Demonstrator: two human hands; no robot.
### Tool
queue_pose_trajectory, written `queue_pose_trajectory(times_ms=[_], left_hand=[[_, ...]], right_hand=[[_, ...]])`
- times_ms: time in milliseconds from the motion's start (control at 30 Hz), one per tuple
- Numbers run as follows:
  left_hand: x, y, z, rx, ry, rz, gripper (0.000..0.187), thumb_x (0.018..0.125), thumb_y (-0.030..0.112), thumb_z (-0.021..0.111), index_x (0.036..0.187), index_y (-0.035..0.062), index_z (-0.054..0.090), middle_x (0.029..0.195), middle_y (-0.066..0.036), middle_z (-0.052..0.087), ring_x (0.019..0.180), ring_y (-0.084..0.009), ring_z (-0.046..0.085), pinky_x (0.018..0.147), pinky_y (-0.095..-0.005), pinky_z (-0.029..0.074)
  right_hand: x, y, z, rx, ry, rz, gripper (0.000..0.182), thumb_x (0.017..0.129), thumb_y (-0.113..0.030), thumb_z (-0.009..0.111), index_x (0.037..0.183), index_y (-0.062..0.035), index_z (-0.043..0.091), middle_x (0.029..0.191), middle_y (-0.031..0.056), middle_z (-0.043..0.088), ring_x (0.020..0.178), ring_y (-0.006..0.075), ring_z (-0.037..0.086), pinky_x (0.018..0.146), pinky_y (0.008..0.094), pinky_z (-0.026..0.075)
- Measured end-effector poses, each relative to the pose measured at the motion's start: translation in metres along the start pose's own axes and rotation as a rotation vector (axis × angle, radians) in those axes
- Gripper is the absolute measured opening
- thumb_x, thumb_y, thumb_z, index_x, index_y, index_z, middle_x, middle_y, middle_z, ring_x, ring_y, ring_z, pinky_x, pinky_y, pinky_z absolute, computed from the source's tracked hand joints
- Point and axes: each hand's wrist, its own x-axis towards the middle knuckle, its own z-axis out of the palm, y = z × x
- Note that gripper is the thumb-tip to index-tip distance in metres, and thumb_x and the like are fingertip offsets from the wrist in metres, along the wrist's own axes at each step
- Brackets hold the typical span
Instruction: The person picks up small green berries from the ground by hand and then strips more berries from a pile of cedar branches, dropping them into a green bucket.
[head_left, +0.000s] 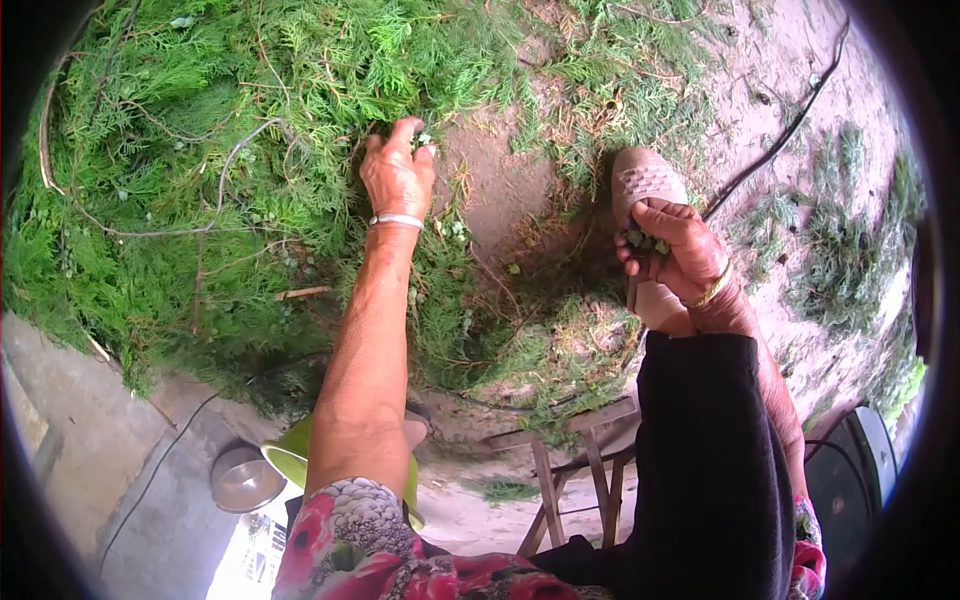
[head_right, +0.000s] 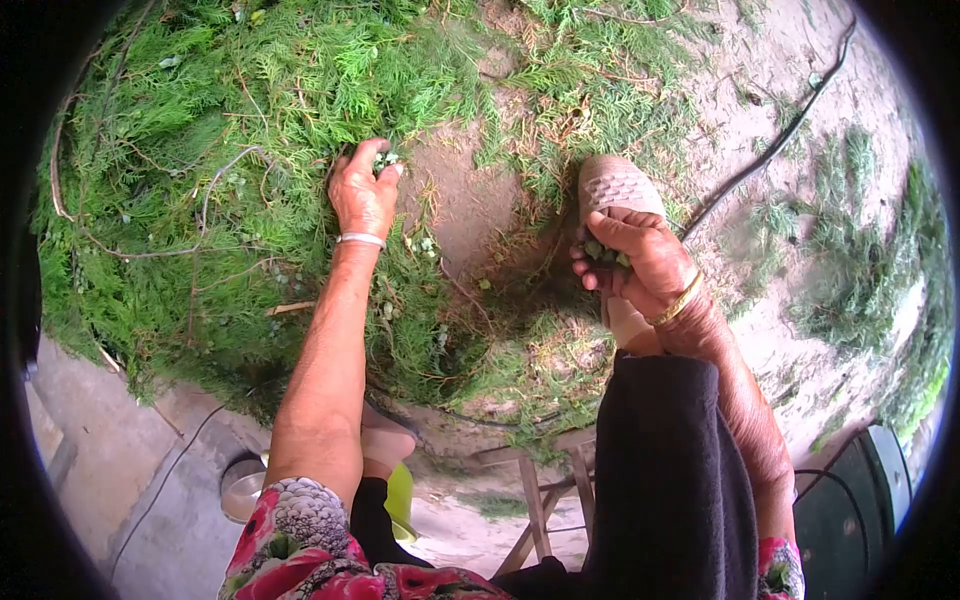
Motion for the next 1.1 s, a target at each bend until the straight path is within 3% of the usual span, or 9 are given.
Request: queue_pose_trajectory(times_ms=[100,167,367,500,567,700,767,867,1100], left_hand=[[-0.004,0.006,-0.001,-0.444,-0.122,-0.28,0.028,0.073,0.007,0.072,0.1,0.0069,0.066,0.074,-0.015,0.066,0.074,-0.0202,0.065,0.07,-0.0373,0.051],[-0.016,0.0,0.003,-0.518,-0.035,-0.236,0.025,0.077,-0.003,0.068,0.101,0.0021,0.064,0.082,-0.005,0.064,0.054,-0.0074,0.053,0.042,-0.0238,0.042],[-0.067,0.031,-0.023,-0.951,0.112,-0.606,0.031,0.081,-0.007,0.062,0.11,0.0029,0.063,0.08,-0.006,0.061,0.054,-0.0076,0.054,0.042,-0.0195,0.047],[-0.104,0.023,-0.007,-0.505,0.032,-0.315,0.035,0.078,-0.004,0.066,0.112,0.0028,0.062,0.08,-0.006,0.065,0.063,-0.0086,0.059,0.05,-0.0227,0.049],[-0.098,0.026,0.006,-0.326,0.1,-0.044,0.034,0.074,-0.001,0.068,0.108,0.0017,0.063,0.082,-0.014,0.067,0.071,-0.0249,0.065,0.064,-0.0362,0.051],[-0.065,0.027,0.012,-0.109,-0.1,-0.069,0.02,0.073,0.002,0.07,0.09,0.0001,0.06,0.08,-0.017,0.065,0.069,-0.0334,0.064,0.064,-0.0404,0.051],[-0.054,0.025,0.002,-0.325,-0.149,-0.109,0.019,0.077,0.002,0.069,0.094,0.0003,0.06,0.071,-0.008,0.063,0.061,-0.015,0.063,0.049,-0.0286,0.05],[-0.058,0.029,-0.027,-0.882,-0.036,-0.461,0.015,0.08,-0.01,0.059,0.095,-0.0048,0.058,0.079,-0.011,0.062,0.058,-0.0127,0.06,0.045,-0.0211,0.051],[-0.114,0.02,0.002,-0.182,-0.05,-0.045,0.023,0.075,-0.001,0.069,0.098,0.0026,0.065,0.064,-0.005,0.061,0.055,-0.0111,0.057,0.05,-0.028,0.044]], right_hand=[[0.0,-0.001,0.0,-0.022,-0.002,-0.008,0.019,0.094,-0.018,0.054,0.088,-0.0011,0.056,0.077,0.0129,0.061,0.064,0.0201,0.061,0.052,0.0284,0.051],[0.0,0.0,0.0,-0.015,-0.002,-0.016,0.018,0.094,-0.018,0.054,0.088,-0.0013,0.056,0.077,0.0124,0.061,0.065,0.0196,0.061,0.052,0.0282,0.051],[-0.001,0.0,-0.001,-0.038,-0.02,-0.028,0.018,0.094,-0.018,0.053,0.09,-0.0012,0.056,0.076,0.0119,0.061,0.065,0.0188,0.061,0.052,0.028,0.051],[0.001,0.001,-0.005,-0.028,-0.039,-0.03,0.016,0.094,-0.017,0.054,0.091,-0.0014,0.056,0.077,0.0119,0.061,0.065,0.0189,0.061,0.052,0.028,0.051],[0.003,0.003,-0.007,-0.037,-0.049,-0.029,0.016,0.094,-0.017,0.054,0.091,-0.0014,0.056,0.077,0.0117,0.062,0.065,0.0187,0.061,0.052,0.0278,0.051],[0.001,0.002,-0.004,-0.059,-0.043,-0.03,0.016,0.094,-0.018,0.054,0.092,-0.0016,0.056,0.077,0.011,0.062,0.065,0.0175,0.062,0.051,0.027,0.051],[0.001,0.001,-0.005,-0.059,-0.047,-0.027,0.016,0.094,-0.018,0.054,0.092,-0.0017,0.056,0.077,0.0109,0.062,0.065,0.0172,0.062,0.051,0.0268,0.051],[0.002,0.002,-0.007,-0.055,-0.045,-0.023,0.016,0.094,-0.018,0.054,0.092,-0.0018,0.056,0.077,0.0106,0.062,0.065,0.0168,0.062,0.051,0.0266,0.052],[0.0,0.0,-0.003,-0.066,-0.035,-0.019,0.016,0.094,-0.018,0.054,0.091,-0.002,0.056,0.076,0.0105,0.062,0.064,0.0164,0.063,0.051,0.0254,0.052]])
